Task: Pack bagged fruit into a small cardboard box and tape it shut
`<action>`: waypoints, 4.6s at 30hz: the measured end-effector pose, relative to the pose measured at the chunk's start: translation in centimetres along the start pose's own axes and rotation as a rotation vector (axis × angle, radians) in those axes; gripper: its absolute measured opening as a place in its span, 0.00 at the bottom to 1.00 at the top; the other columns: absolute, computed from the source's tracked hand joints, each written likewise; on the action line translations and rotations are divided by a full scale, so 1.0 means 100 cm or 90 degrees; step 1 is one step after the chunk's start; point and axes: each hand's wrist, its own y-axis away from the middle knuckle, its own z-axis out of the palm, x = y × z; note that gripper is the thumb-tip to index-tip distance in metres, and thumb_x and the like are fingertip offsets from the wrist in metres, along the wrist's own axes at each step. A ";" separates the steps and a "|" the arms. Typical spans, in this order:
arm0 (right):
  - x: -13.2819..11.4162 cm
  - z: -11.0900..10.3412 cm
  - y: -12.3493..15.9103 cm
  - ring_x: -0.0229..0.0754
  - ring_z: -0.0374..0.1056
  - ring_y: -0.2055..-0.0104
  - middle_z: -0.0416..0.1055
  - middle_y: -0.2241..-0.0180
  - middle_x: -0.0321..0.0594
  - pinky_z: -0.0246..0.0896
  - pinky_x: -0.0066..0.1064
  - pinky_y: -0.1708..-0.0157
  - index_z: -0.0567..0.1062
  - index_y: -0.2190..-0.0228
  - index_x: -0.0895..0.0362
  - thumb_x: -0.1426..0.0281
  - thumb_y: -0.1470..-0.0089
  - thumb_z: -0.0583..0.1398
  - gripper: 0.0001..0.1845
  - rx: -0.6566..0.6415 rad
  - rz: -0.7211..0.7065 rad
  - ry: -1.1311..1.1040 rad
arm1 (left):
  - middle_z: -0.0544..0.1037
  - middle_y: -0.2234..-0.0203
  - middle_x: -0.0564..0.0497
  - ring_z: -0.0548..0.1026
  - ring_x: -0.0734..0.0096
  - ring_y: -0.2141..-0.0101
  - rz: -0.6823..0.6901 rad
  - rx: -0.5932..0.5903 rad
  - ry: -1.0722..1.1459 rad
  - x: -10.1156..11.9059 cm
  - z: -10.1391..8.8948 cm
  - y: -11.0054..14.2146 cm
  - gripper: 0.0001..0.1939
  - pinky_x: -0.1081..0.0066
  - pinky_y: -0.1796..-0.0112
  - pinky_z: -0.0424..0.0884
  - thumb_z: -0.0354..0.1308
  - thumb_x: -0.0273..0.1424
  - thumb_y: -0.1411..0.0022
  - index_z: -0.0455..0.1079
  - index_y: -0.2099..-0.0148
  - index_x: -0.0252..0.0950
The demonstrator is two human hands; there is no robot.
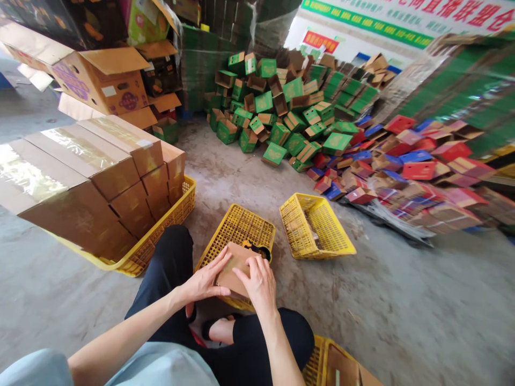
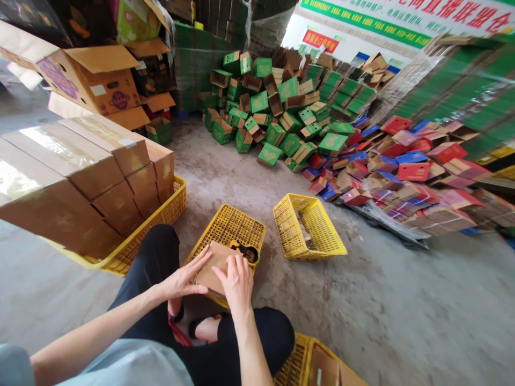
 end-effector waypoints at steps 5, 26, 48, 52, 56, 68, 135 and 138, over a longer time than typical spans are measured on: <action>-0.001 0.005 0.001 0.51 0.68 0.56 0.73 0.60 0.46 0.62 0.38 0.59 0.74 0.63 0.53 0.50 0.39 0.62 0.19 0.016 -0.022 0.036 | 0.32 0.24 0.47 0.47 0.45 0.28 -0.006 -0.010 -0.009 -0.003 0.000 0.000 0.55 0.53 0.32 0.56 0.60 0.60 0.38 0.35 0.22 0.47; -0.002 0.007 0.001 0.51 0.69 0.57 0.75 0.58 0.49 0.62 0.38 0.60 0.74 0.60 0.55 0.50 0.34 0.57 0.20 0.008 -0.017 0.050 | 0.33 0.24 0.46 0.44 0.45 0.28 -0.003 -0.006 0.055 -0.008 -0.001 -0.001 0.56 0.51 0.31 0.51 0.64 0.58 0.40 0.39 0.22 0.47; -0.028 0.018 -0.010 0.50 0.71 0.60 0.75 0.62 0.49 0.64 0.40 0.58 0.75 0.65 0.55 0.53 0.33 0.57 0.19 0.031 0.012 0.023 | 0.38 0.25 0.40 0.46 0.44 0.28 0.003 0.021 0.099 -0.016 0.003 -0.003 0.56 0.48 0.32 0.51 0.67 0.58 0.44 0.46 0.23 0.44; -0.035 0.020 -0.008 0.54 0.71 0.57 0.75 0.61 0.51 0.65 0.42 0.58 0.76 0.63 0.55 0.53 0.35 0.59 0.19 0.033 0.007 0.023 | 0.41 0.25 0.39 0.45 0.44 0.28 0.004 0.022 0.098 -0.016 0.004 -0.002 0.56 0.48 0.32 0.50 0.68 0.57 0.45 0.49 0.24 0.43; -0.046 0.020 0.004 0.57 0.72 0.54 0.76 0.58 0.53 0.67 0.46 0.55 0.77 0.56 0.56 0.50 0.37 0.60 0.22 0.027 0.052 -0.007 | 0.39 0.25 0.40 0.45 0.45 0.28 -0.003 0.040 0.092 -0.016 0.008 -0.002 0.55 0.49 0.31 0.50 0.68 0.57 0.45 0.49 0.24 0.44; -0.029 0.016 0.099 0.55 0.64 0.34 0.65 0.34 0.46 0.63 0.54 0.37 0.53 0.28 0.49 0.61 0.30 0.54 0.34 0.048 0.056 -0.105 | 0.39 0.25 0.42 0.50 0.46 0.28 0.002 0.022 -0.021 -0.011 0.004 0.004 0.53 0.52 0.33 0.57 0.63 0.58 0.40 0.45 0.23 0.46; 0.015 0.009 -0.004 0.46 0.67 0.51 0.74 0.50 0.42 0.61 0.38 0.54 0.71 0.41 0.48 0.71 0.30 0.49 0.21 -0.063 0.000 -0.088 | 0.72 0.40 0.37 0.68 0.47 0.37 0.205 0.156 -0.179 -0.002 0.038 -0.011 0.40 0.45 0.37 0.65 0.58 0.54 0.34 0.58 0.28 0.40; 0.015 0.005 -0.002 0.46 0.67 0.50 0.73 0.50 0.42 0.61 0.38 0.52 0.74 0.44 0.47 0.72 0.31 0.51 0.20 -0.081 -0.012 -0.091 | 0.71 0.40 0.38 0.67 0.48 0.36 0.199 0.153 -0.181 -0.002 0.039 -0.011 0.40 0.44 0.37 0.64 0.58 0.55 0.34 0.58 0.28 0.40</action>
